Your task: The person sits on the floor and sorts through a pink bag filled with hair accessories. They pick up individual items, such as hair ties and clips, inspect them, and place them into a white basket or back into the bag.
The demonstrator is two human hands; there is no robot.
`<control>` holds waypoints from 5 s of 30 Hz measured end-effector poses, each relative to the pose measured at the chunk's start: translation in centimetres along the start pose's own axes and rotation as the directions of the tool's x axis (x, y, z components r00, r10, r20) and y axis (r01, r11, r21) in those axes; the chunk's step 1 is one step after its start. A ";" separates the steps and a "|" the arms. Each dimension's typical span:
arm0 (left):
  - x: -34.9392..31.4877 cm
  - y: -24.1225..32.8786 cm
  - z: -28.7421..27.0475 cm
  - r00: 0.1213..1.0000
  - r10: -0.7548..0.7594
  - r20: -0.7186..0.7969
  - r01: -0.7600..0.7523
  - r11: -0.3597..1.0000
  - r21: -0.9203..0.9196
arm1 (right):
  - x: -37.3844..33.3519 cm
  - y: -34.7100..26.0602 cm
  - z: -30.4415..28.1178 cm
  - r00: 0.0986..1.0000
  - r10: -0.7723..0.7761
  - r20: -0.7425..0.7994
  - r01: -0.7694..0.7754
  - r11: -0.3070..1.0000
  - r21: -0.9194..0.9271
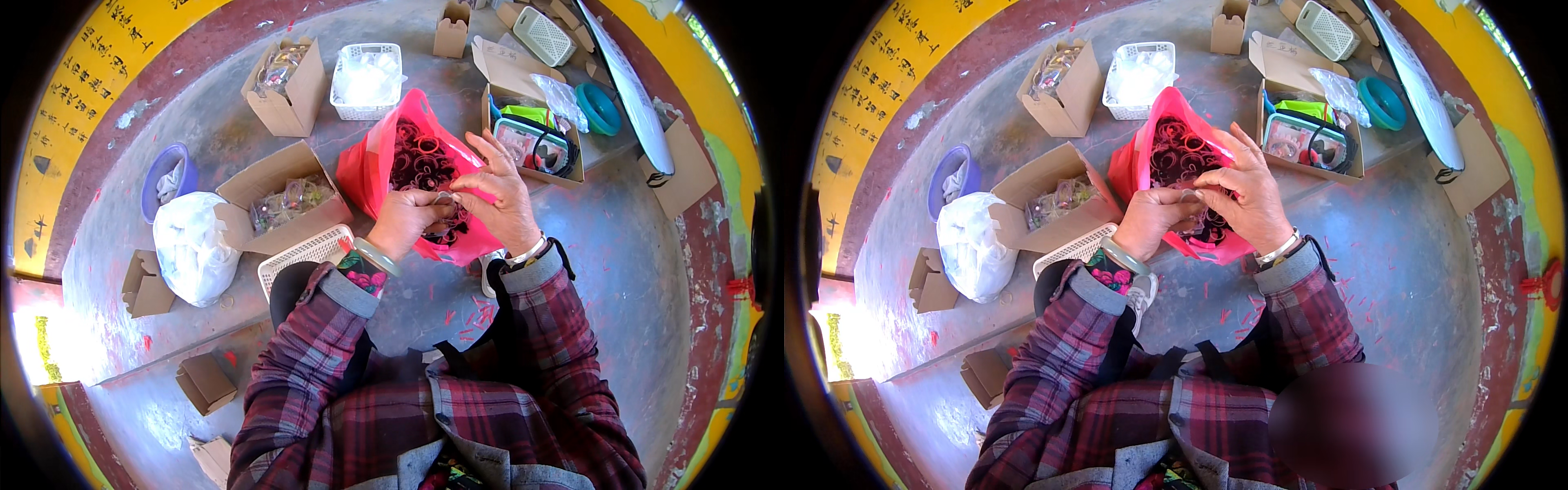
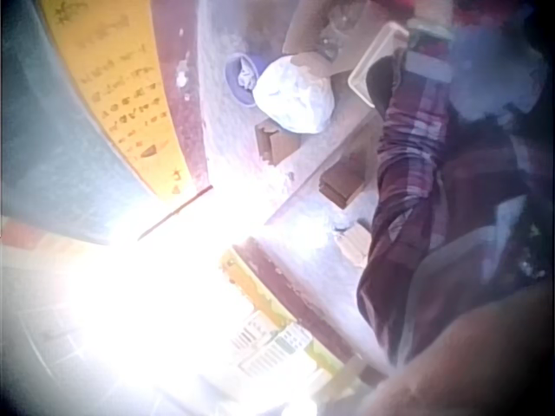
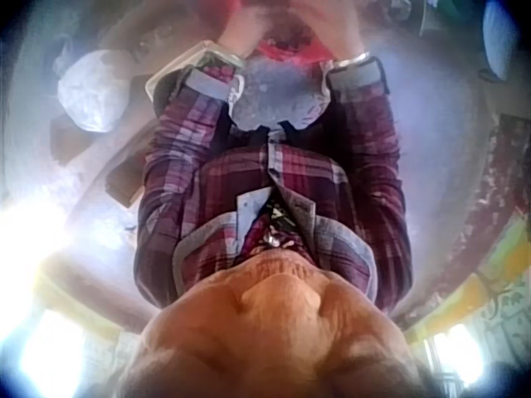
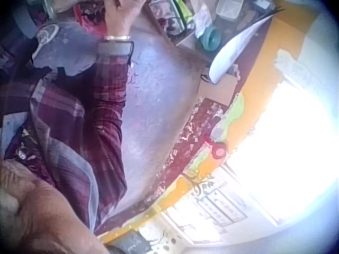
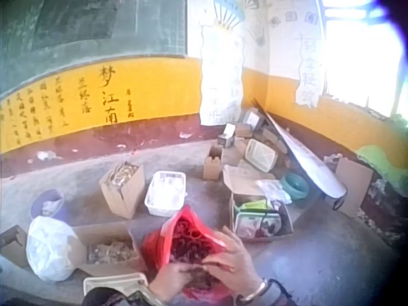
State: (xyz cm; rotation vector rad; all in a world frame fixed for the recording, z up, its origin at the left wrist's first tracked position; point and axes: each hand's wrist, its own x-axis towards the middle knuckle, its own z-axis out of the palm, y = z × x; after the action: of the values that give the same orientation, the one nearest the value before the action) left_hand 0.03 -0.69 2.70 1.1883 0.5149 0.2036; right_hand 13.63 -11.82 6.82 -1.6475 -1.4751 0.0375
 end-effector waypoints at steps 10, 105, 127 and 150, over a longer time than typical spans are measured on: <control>0.1 -0.8 0.2 0.991 0.112 0.076 -0.114 0.993 0.016 | -0.6 1.0 0.4 0.979 0.196 0.060 -0.201 0.975 0.095; -0.3 -0.4 0.8 0.999 0.039 0.029 -0.026 0.935 -0.355 | -0.5 1.1 0.0 0.930 0.223 0.291 -0.264 0.959 0.107; -0.1 -0.7 -0.2 1.000 -0.008 -0.025 -0.005 0.887 -0.463 | -0.2 0.9 0.6 0.872 0.418 0.254 -0.487 0.699 0.523; -0.2 -0.4 0.0 0.997 0.072 0.013 -0.056 0.865 -0.498 | -0.7 1.2 1.8 0.838 0.490 0.239 -0.521 0.591 0.616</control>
State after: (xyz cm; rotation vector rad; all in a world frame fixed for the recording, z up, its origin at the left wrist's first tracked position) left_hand -0.22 -0.91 2.40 0.6988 0.3641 0.3524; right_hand 13.40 -11.23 4.63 -1.3907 -0.7996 0.8412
